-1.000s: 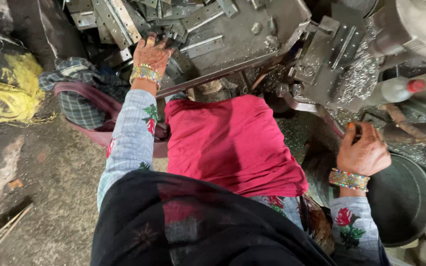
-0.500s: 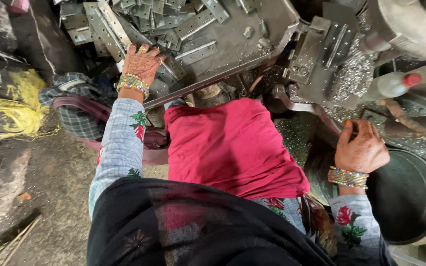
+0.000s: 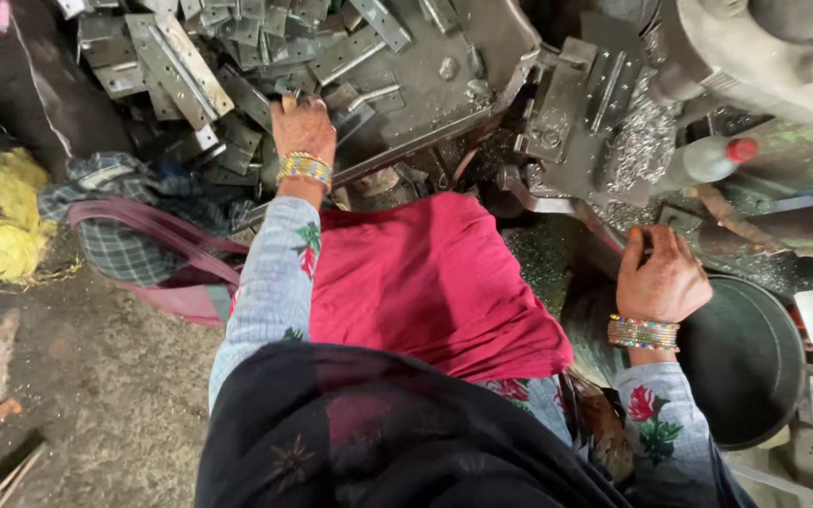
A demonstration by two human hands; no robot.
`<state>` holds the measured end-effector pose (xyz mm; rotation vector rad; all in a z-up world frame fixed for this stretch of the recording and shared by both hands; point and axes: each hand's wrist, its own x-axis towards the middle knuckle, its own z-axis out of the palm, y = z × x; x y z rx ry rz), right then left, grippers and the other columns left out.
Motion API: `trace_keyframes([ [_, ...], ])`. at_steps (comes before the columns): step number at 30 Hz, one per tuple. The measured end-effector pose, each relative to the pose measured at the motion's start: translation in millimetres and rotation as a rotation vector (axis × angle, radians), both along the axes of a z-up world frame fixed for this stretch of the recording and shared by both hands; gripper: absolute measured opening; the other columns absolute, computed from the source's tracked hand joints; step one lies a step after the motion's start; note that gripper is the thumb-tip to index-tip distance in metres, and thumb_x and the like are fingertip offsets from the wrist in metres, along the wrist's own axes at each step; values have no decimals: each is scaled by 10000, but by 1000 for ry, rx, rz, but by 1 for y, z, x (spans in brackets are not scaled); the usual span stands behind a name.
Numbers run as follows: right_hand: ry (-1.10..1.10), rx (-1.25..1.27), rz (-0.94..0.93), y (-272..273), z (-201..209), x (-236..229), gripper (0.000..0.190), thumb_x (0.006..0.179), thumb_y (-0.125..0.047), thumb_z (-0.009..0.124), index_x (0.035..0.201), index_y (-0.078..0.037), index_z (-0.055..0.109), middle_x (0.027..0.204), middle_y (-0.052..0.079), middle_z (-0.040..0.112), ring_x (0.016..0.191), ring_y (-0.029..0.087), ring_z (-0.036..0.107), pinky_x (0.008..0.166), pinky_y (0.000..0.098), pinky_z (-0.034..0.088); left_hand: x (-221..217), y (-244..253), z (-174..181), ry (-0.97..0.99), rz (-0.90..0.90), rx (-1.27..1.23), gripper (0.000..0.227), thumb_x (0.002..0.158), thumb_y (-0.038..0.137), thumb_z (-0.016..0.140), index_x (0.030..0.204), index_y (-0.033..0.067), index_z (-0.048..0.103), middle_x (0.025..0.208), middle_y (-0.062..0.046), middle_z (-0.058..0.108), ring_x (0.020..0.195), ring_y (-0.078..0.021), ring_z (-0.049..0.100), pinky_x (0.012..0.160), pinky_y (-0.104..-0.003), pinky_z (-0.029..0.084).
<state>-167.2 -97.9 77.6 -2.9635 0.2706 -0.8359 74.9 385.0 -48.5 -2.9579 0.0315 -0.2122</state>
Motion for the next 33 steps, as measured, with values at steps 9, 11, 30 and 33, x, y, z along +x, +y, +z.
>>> trace_keyframes([
  [9,19,72,10,-3,3,0,105,1037,-254,707,991,-163,729,990,48,739,845,313,694,722,433,527,-37,-32,30,-23,193,-144,624,766,489,776,1244,96,690,1445,-216,503,1368,-405,388,1087,-638,317],
  [11,18,69,15,-3,5,1,122,1043,-274,719,998,-161,730,1011,52,736,824,315,692,717,435,529,-36,-33,32,-11,199,-153,652,738,491,812,1230,82,686,1456,-208,490,1383,-405,381,1116,-644,296],
  [30,-8,111,28,-4,18,-3,169,1062,-285,693,986,-134,694,969,79,718,833,341,682,744,456,528,-32,-14,52,-48,-19,-315,274,880,194,719,1147,136,732,1076,-183,726,1020,-407,665,876,-509,541],
  [33,-17,116,-2,-5,18,0,155,1035,-292,695,979,-147,696,940,79,718,813,344,683,722,465,522,-41,-59,74,-195,-152,-339,286,802,131,725,1082,164,769,963,-174,734,965,-406,682,923,-506,548],
])
